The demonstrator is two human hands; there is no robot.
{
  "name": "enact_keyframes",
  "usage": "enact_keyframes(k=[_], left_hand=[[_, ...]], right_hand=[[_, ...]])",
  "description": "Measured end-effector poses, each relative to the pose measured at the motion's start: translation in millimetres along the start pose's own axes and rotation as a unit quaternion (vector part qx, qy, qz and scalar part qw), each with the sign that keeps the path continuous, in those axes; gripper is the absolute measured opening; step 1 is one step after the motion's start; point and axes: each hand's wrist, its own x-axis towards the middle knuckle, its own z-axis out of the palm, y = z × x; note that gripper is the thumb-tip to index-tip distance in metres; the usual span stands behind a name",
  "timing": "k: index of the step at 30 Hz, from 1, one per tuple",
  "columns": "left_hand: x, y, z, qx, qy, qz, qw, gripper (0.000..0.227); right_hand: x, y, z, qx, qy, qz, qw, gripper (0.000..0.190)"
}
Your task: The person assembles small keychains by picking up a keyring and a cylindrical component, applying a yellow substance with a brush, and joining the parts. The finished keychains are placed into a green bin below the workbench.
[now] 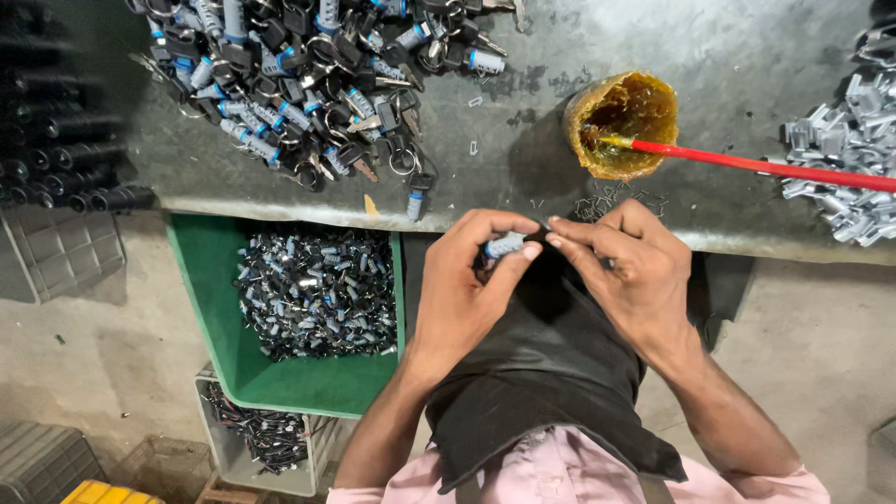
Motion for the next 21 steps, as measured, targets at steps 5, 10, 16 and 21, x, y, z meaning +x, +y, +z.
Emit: enact_keyframes(k=[5, 10, 16, 21], left_hand=[[9, 8, 0, 0.061, -0.029, 0.049, 0.996, 0.014], [14, 15, -3, 0.039, -0.073, -0.032, 0.996, 0.011], [2, -1, 0, 0.084, -0.051, 0.027, 0.995, 0.010], [-5, -27, 2, 0.050, -0.043, -0.001, 0.998, 0.009]], right_hand=[[1, -3, -11, -0.047, -0.035, -0.050, 0.997, 0.023], [1, -4, -14, -0.087, -0.045, -0.094, 0.991, 0.023], [2, -4, -15, -0.126, -0.058, -0.157, 0.978, 0.027], [7, -4, -12, -0.043, -0.071, -0.103, 0.991, 0.022]])
